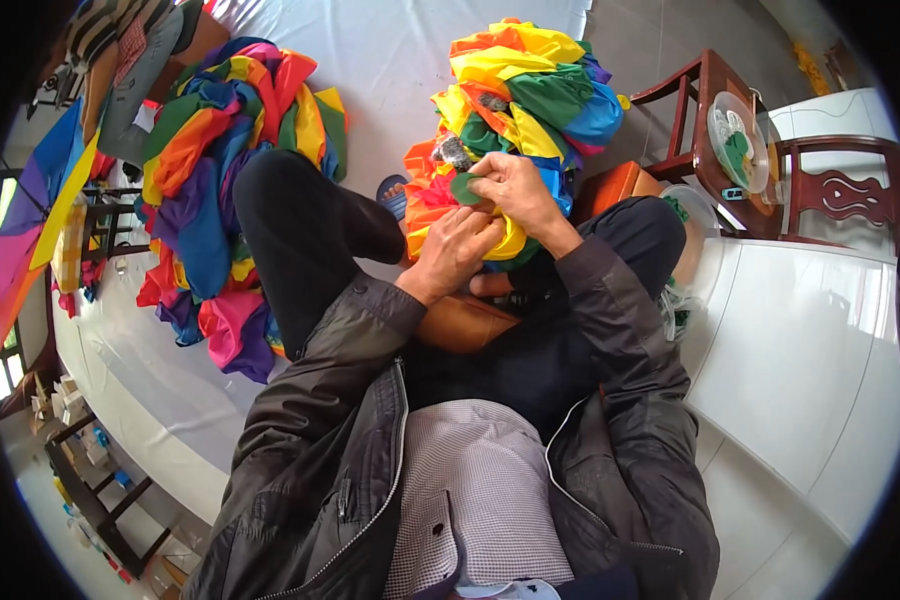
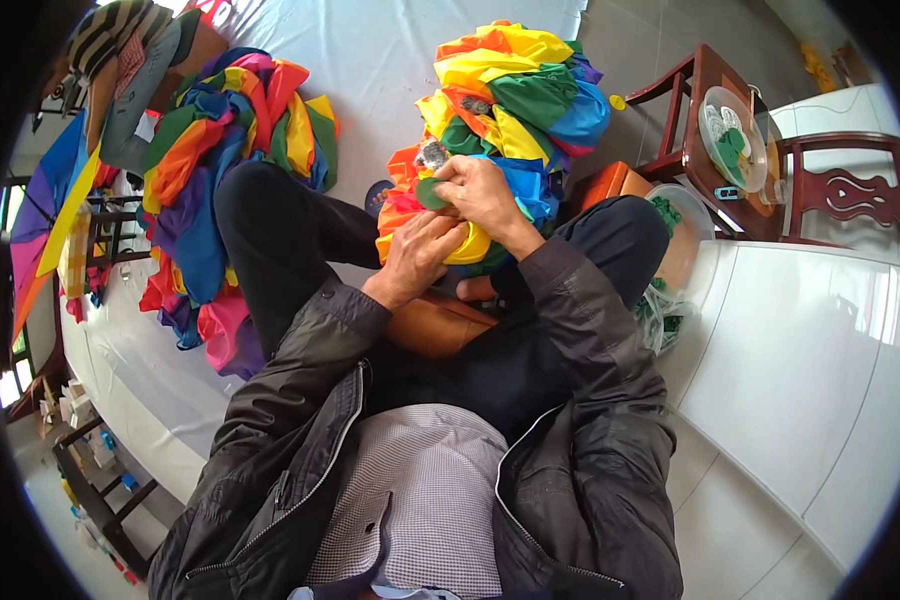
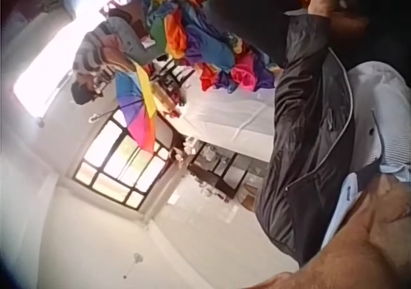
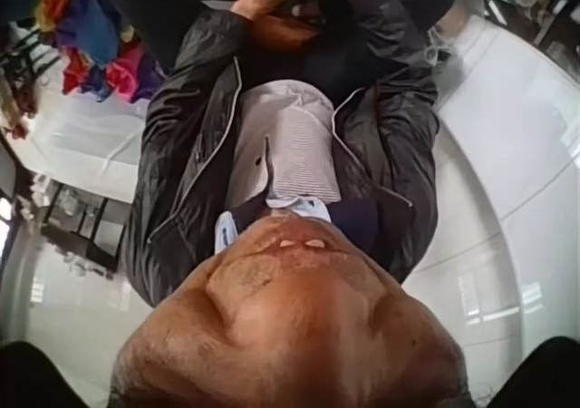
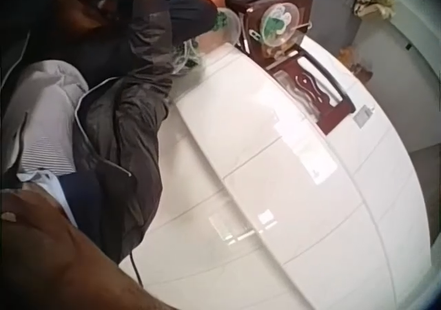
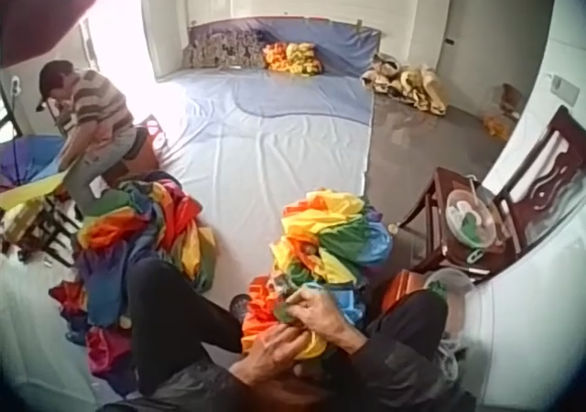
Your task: Manually folding and bundling large rainbow-colored umbrellas on a workshop floor.
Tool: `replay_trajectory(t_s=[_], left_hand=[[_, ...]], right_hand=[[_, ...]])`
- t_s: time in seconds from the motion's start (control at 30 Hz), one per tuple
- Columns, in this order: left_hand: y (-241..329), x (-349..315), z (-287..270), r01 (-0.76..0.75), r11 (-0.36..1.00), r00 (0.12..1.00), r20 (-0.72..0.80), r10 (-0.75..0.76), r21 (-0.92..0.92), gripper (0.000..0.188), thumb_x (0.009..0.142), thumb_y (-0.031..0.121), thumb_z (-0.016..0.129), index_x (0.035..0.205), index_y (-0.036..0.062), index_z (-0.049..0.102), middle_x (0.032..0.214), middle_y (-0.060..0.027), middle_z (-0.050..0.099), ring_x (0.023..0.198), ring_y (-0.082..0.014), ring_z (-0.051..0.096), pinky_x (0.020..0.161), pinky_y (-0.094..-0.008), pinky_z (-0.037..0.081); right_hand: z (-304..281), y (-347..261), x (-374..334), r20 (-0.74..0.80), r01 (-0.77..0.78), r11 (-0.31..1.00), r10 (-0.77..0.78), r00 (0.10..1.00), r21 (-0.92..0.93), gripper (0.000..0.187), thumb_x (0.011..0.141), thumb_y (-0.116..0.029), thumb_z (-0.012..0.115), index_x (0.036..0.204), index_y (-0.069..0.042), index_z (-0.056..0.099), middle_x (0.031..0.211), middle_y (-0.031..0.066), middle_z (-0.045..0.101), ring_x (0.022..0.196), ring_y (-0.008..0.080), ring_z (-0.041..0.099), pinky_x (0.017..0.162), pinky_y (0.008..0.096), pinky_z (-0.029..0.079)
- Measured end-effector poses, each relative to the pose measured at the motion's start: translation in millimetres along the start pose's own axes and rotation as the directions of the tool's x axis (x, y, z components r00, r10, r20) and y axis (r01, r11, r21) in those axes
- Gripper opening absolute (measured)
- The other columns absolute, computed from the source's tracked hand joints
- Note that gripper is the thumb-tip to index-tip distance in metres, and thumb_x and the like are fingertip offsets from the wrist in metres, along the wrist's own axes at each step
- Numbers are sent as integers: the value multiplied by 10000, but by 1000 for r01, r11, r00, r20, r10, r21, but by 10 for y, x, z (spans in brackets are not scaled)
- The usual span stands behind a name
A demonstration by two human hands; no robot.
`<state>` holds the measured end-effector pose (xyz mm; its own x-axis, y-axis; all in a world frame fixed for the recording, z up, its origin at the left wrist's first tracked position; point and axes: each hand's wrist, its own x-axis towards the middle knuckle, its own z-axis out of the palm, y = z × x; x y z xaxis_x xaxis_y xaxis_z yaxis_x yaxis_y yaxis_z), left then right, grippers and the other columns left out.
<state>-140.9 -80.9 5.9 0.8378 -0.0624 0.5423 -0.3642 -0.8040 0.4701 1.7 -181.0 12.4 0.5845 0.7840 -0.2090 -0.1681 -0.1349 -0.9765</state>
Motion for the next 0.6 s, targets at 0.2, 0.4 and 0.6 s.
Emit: replay_trajectory(t_s=[0.2,0.4,0.6], left_hand=[[-6,-66,-12,-12,1000,1000,-8,12,-14,399,661,6,683,1057,19,630,946,-113,649,861,-302,637,752,-397,536],[-8,-63,67,-31,994,994,-106,20,-102,290,744,49,664,1026,34,601,882,-93,632,804,-272,626,733,-395,516],[-27,-102,93,13,995,996,-90,-22,-103,317,695,2,684,998,28,593,825,-115,589,776,-303,619,696,-402,517]], right_hand=[[-71,-169,-373,-171,-20,904,-60,984,-428,161,916,-70,672,1029,44,664,795,134,729,608,171,702,578,291,563],[87,-153,-709,-397,-78,911,-98,913,-405,153,915,-80,684,1017,34,690,768,121,727,606,157,698,576,293,543],[126,5,-771,-414,-18,887,-197,889,-461,161,922,-93,702,1030,25,715,768,100,723,648,114,681,595,274,519]])
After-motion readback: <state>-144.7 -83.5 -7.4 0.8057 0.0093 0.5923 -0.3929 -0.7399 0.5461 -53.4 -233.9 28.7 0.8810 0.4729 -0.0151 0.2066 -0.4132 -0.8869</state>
